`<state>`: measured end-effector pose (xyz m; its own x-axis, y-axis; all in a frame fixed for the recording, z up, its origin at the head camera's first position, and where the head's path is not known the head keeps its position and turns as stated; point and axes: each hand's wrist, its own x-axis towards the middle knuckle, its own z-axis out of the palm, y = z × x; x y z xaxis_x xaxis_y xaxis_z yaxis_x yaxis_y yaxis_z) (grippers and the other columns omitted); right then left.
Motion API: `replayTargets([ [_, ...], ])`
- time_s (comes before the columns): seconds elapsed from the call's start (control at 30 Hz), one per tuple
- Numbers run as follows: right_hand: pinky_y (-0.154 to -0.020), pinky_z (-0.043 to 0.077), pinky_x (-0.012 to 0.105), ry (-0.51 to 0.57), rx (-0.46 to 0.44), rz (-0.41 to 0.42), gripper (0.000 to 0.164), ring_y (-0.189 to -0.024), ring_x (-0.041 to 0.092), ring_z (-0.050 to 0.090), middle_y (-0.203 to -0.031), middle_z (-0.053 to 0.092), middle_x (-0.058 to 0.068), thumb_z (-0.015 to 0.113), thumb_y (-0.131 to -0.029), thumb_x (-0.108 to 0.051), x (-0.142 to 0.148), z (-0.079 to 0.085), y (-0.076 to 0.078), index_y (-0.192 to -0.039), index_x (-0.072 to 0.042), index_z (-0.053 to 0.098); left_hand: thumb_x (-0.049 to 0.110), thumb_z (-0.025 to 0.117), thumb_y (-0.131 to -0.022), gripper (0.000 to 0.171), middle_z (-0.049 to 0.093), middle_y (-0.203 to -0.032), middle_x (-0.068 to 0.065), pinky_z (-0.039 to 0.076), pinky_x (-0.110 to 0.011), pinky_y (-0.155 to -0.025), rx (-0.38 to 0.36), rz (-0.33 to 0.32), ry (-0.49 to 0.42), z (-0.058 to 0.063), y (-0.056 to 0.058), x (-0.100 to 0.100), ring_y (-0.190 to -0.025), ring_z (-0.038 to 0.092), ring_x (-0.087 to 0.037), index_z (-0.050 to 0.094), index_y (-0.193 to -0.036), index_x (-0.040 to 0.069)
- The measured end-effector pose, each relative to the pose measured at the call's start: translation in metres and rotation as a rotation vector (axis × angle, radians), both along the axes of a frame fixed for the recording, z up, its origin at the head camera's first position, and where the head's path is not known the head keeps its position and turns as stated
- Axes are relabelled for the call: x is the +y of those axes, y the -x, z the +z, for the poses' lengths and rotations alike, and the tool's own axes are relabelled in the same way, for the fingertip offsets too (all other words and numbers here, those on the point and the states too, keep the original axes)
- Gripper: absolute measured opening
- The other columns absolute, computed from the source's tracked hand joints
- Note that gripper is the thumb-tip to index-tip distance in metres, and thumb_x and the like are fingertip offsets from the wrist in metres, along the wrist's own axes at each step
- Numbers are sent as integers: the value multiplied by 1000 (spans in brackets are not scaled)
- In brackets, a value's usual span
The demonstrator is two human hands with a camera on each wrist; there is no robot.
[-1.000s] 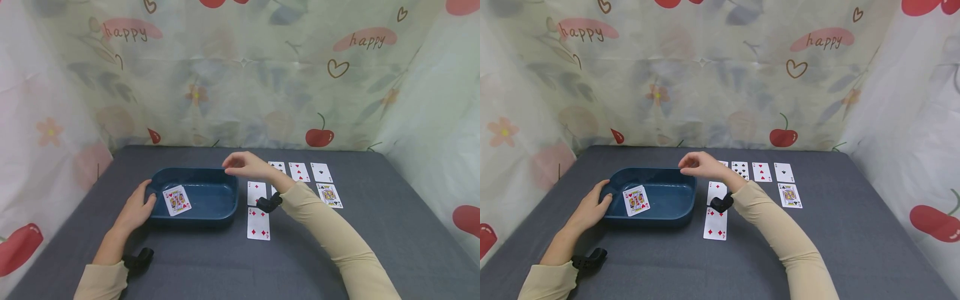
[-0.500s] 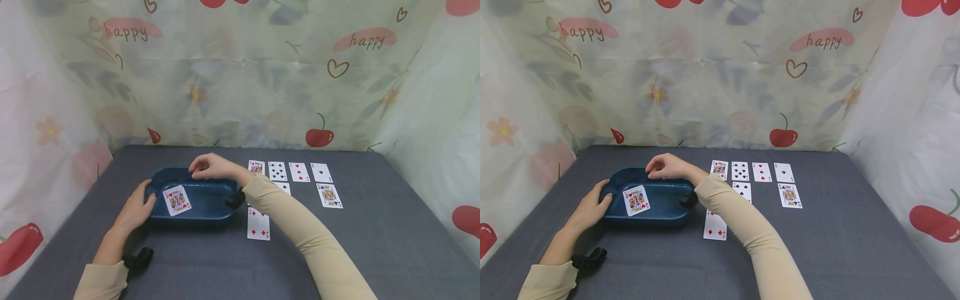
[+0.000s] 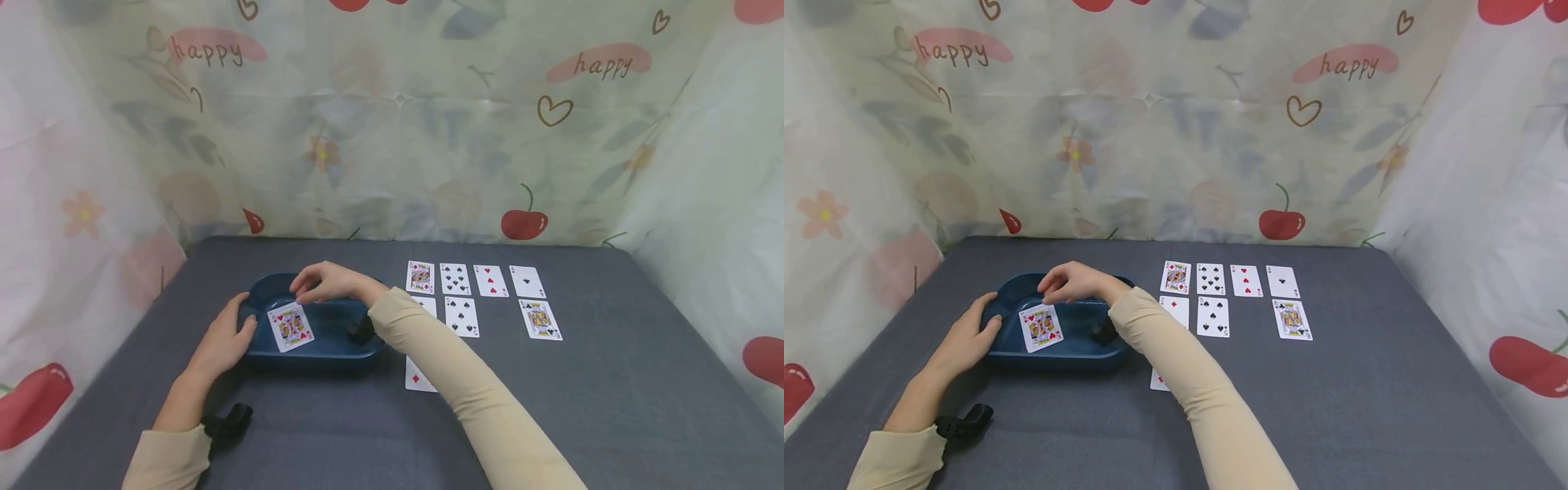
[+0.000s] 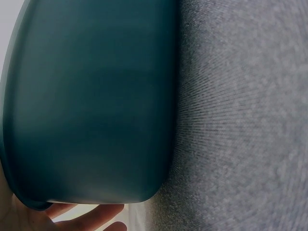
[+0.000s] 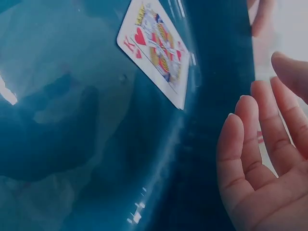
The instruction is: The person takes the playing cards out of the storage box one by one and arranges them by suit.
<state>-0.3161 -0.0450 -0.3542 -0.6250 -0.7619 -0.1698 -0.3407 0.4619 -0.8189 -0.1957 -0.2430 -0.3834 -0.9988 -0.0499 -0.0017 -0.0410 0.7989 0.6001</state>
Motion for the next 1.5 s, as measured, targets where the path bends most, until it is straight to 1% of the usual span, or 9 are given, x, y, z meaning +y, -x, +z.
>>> replayTargets([
  [0.13,-71,50,19,-37,-10,35,36,-91,10,58,-111,66,10,65,-87,-15,-9,-7,-1,-121,-4,59,20,34,-96,59,18,-148,-35,20,-65,-108,0,-1,-3,0,1,-2,-135,21,-52,14,-146,-4],
  [0.23,-71,50,19,-56,-14,43,37,-90,9,58,-112,65,10,65,-86,-15,-14,-12,-2,-121,-4,59,21,34,-97,59,18,-148,-34,20,-65,-108,-4,-5,-5,-1,1,-3,-135,21,-52,13,-146,-3],
  [0.57,-72,51,22,-125,-52,-27,39,-84,9,57,-100,65,6,66,-84,-11,-21,-22,-1,-122,-6,58,20,35,-96,59,18,-149,-34,20,-65,-108,2,-13,-8,-2,2,-2,-136,20,-51,14,-146,-3],
  [0.83,-60,49,19,-214,-42,-33,51,-71,10,54,-84,56,1,69,-82,-9,-22,-25,-3,-130,-8,51,20,35,-96,59,18,-149,-33,19,-64,-109,8,-10,-9,-3,2,-2,-137,19,-50,14,-146,-3],
  [0.93,-61,49,19,-257,-24,-33,56,-72,11,56,-87,56,3,70,-81,-10,-23,-25,-5,-132,-11,48,20,35,-96,59,17,-149,-33,19,-64,-109,9,-8,-15,-3,1,-2,-137,19,-51,14,-146,-3],
  [1.07,-65,49,21,-299,-3,-42,59,-78,15,57,-96,56,7,72,-80,-12,-23,-25,-8,-133,-13,46,19,35,-96,58,18,-149,-33,19,-64,-109,21,-11,-19,-3,1,-3,-136,19,-51,15,-146,-4],
  [1.2,-69,50,23,-328,7,-55,59,-82,16,57,-103,54,7,74,-79,-13,-23,-24,-10,-131,-14,46,19,35,-96,58,19,-148,-34,19,-64,-109,33,-14,-13,-3,1,-3,-136,20,-51,16,-146,-4],
  [1.33,-71,51,24,-340,6,-60,54,-84,16,56,-107,53,6,76,-76,-14,-22,-23,-12,-123,-13,48,19,35,-96,58,19,-149,-34,19,-64,-109,34,-13,-15,-3,0,-3,-136,20,-51,16,-146,-4],
  [1.5,-68,49,21,-355,19,-47,44,-83,13,53,-103,51,4,77,-75,-14,-22,-24,-12,-111,-9,52,19,34,-96,58,17,-149,-34,19,-64,-109,26,-9,-18,-2,0,-2,-137,19,-51,15,-146,-3],
])
